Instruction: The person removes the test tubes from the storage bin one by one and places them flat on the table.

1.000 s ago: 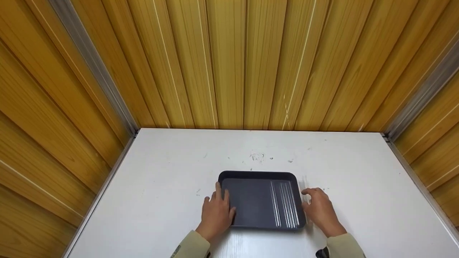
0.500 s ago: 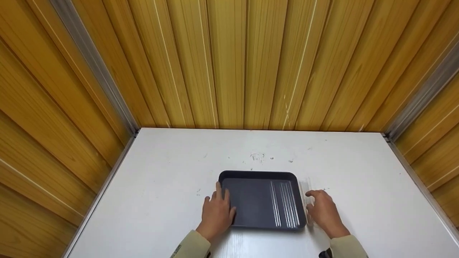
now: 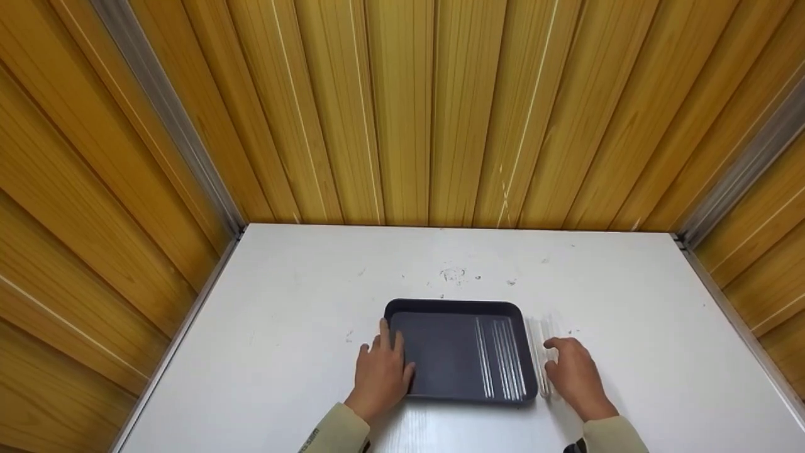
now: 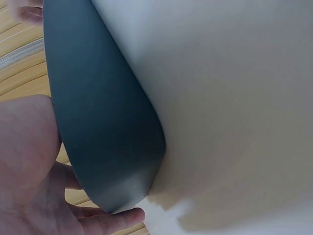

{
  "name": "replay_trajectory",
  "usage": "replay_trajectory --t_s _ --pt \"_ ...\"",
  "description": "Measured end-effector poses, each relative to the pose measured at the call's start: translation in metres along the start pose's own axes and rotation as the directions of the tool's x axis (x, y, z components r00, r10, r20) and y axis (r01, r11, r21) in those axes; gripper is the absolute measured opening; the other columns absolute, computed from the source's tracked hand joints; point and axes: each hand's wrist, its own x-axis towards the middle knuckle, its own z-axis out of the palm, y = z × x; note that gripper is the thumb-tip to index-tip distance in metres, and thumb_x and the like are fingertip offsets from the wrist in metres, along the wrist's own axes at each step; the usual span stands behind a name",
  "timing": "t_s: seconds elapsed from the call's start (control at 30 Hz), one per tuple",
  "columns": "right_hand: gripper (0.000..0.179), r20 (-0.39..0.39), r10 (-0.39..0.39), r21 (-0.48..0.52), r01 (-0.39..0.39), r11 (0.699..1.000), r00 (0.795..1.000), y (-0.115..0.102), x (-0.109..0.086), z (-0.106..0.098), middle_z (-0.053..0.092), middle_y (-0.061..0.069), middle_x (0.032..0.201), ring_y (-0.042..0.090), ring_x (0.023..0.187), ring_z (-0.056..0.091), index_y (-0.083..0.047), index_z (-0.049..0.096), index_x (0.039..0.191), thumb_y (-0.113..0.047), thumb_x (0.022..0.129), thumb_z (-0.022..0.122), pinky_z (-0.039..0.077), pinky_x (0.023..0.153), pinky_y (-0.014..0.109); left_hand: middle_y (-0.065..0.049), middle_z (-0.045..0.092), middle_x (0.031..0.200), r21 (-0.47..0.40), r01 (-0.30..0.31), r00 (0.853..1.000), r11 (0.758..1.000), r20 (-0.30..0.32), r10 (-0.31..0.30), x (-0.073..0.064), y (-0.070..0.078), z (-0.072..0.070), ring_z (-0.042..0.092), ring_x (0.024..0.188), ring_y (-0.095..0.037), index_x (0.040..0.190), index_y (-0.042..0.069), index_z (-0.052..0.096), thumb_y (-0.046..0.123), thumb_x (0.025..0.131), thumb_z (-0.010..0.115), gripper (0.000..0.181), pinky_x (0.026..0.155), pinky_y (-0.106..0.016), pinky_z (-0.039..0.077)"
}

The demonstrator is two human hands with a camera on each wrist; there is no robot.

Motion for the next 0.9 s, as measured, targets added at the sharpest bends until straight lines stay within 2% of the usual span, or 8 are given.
replay_trajectory --t_s 0.43,0.7,0.9 --pt "0.031 0.01 0.027 0.007 -0.028 1.0 1.0 0.0049 0.0019 0.0027 0.058 0.034 0.118 0.053 0.118 0.05 0.01 0.064 0.111 0.005 0.081 0.058 0.039 0.099 0.059 -0.029 0.044 0.142 -0.043 0.007 1.0 0.999 0.023 -0.006 -0.0005 0.0003 -0.0012 0.063 0.11 -0.028 0.132 0.001 0.056 0.045 0.089 0.064 0.062 0.086 -0.046 0.051" --pt "0.03 -0.022 0.009 0.002 -0.009 1.0 1.0 0.007 -0.0006 0.0055 0.058 0.034 0.118 0.052 0.117 0.05 0.01 0.064 0.111 0.007 0.081 0.058 0.042 0.096 0.058 -0.027 0.049 0.139 0.033 -0.009 1.0 0.999 -0.029 0.01 -0.0001 0.0004 0.0006 0.066 0.103 -0.024 0.129 0.002 0.059 0.047 0.088 0.065 0.061 0.081 -0.042 0.053" --pt "0.033 -0.018 0.03 -0.009 -0.03 1.0 0.999 0.0072 -0.0003 0.0063 0.057 0.033 0.121 0.052 0.118 0.05 0.007 0.063 0.113 0.006 0.081 0.056 0.043 0.093 0.058 -0.028 0.046 0.141 0.009 0.007 1.0 1.0 0.003 -0.007 0.0008 0.0002 0.0008 0.065 0.106 -0.026 0.131 0.002 0.057 0.046 0.089 0.064 0.062 0.084 -0.044 0.051"
